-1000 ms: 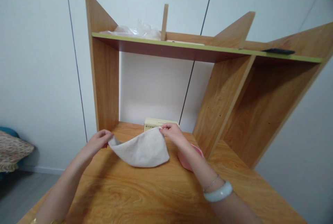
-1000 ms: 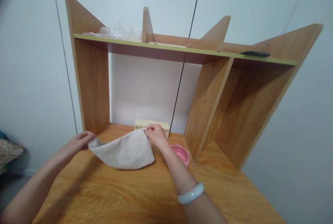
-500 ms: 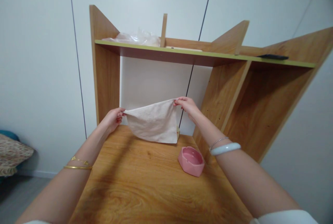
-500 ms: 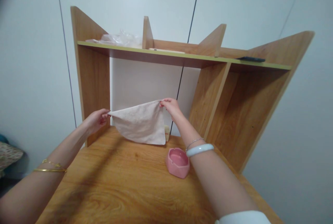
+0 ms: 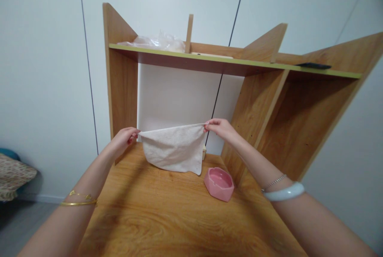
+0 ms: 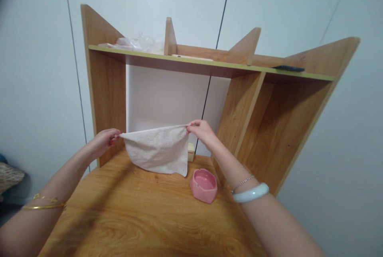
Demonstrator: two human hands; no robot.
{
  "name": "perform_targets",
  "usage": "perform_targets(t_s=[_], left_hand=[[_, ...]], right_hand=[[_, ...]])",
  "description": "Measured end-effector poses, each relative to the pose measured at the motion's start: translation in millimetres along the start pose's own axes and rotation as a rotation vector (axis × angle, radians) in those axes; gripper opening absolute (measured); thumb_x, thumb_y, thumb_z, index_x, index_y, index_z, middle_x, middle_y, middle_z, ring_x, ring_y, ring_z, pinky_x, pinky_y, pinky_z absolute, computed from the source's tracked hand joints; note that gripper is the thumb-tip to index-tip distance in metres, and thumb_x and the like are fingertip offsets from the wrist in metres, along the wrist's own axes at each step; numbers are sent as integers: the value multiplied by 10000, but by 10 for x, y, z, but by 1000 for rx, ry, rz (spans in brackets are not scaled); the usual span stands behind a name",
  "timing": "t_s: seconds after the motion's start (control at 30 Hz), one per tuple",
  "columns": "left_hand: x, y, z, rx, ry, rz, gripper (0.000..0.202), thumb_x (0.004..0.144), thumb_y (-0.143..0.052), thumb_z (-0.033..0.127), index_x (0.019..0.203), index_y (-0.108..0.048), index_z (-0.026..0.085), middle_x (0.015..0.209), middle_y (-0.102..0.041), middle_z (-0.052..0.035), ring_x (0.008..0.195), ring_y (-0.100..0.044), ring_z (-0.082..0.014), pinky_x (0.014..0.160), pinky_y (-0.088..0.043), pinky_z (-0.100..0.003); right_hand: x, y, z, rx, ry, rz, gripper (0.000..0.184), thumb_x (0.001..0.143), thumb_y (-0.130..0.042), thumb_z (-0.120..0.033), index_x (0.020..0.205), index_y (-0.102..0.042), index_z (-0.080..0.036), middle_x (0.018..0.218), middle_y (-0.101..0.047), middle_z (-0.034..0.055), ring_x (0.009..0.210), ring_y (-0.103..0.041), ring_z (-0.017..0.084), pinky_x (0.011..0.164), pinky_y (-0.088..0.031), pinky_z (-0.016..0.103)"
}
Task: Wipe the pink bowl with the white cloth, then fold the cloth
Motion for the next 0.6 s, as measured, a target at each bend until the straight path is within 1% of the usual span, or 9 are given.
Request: perform_targets(t_s=[0.1, 0.2, 0.27, 0.33, 0.4, 0.47, 0.5, 0.53, 0.6], left_hand=[[-91, 76, -37, 80, 18, -29, 117, 505, -544, 256, 479, -481, 161, 424, -416, 62, 397, -318, -60, 394, -221, -186], [-226, 158, -41, 151, 32, -40, 133, 496, -563, 243, 453, -463, 166, 409, -425, 60, 404, -337, -70, 401, -239, -189], [-343, 202, -29, 205, 30, -48, 162, 499, -590, 268, 464, -468, 168, 408, -431, 61, 407, -347, -77, 400, -246, -191], [-481, 211, -35, 292, 23, -87, 199, 504, -610, 327, 500, -487, 171, 438, -474, 48, 427, -389, -94, 411, -288, -198], [-630, 225, -82, 311, 31, -113, 236, 497, -629, 369, 540, -504, 175, 483, -521, 29, 456, -437, -111, 438, -343, -212], [-777, 278, -151, 279, 41, -89, 283, 487, -642, 417, 590, -518, 184, 500, -541, 21, 454, -452, -121, 436, -364, -220], [-850, 297, -195, 277, 47, -85, 311, 497, -644, 445, 643, -548, 187, 504, -542, 20, 462, -466, -129, 441, -376, -224], [-920, 321, -239, 282, 52, -75, 348, 505, -644, 473, 695, -575, 190, 499, -535, 21, 465, -475, -136, 444, -386, -229], [-1052, 369, -328, 302, 67, -57, 406, 501, -647, 521, 738, -611, 194, 520, -550, 7, 480, -493, -150, 452, -406, -241]], right_hand=[[-157, -43, 6, -2, -1, -45, 37, 593, -545, -192, 562, -559, -177, 519, -582, -25, 577, -540, 114, 643, -400, 247], [-332, -71, -13, 3, -4, -85, 24, 596, -538, -172, 586, -558, -178, 498, -568, -31, 540, -538, 115, 608, -403, 246], [-470, -89, -21, 1, -4, -112, 28, 601, -534, -183, 608, -561, -179, 488, -556, -34, 519, -526, 116, 579, -398, 247], [-625, -109, -5, 0, -7, -128, 50, 608, -536, -219, 631, -563, -184, 489, -543, -35, 516, -515, 118, 560, -391, 246], [-790, -126, 55, 12, -26, -120, 88, 609, -534, -267, 647, -557, -191, 504, -530, -35, 511, -499, 116, 533, -377, 240], [-956, -159, 154, 34, -59, -110, 117, 604, -519, -304, 651, -545, -200, 516, -507, -38, 485, -467, 106, 494, -351, 230], [-1038, -188, 211, 40, -77, -115, 127, 599, -510, -317, 650, -540, -204, 513, -489, -42, 470, -445, 102, 476, -334, 227], [-1116, -220, 266, 41, -91, -124, 135, 594, -503, -326, 645, -536, -207, 502, -465, -47, 458, -422, 99, 463, -317, 225], [-1259, -278, 353, 24, -94, -140, 139, 588, -498, -337, 632, -540, -212, 473, -405, -57, 450, -379, 98, 455, -291, 223]])
Point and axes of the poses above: each hand's wrist, its own x-axis towards the middle knuckle, its own y-axis out of the back of the hand, z = x × y, the point moved 9 cm from there along x, towards the middle knuckle
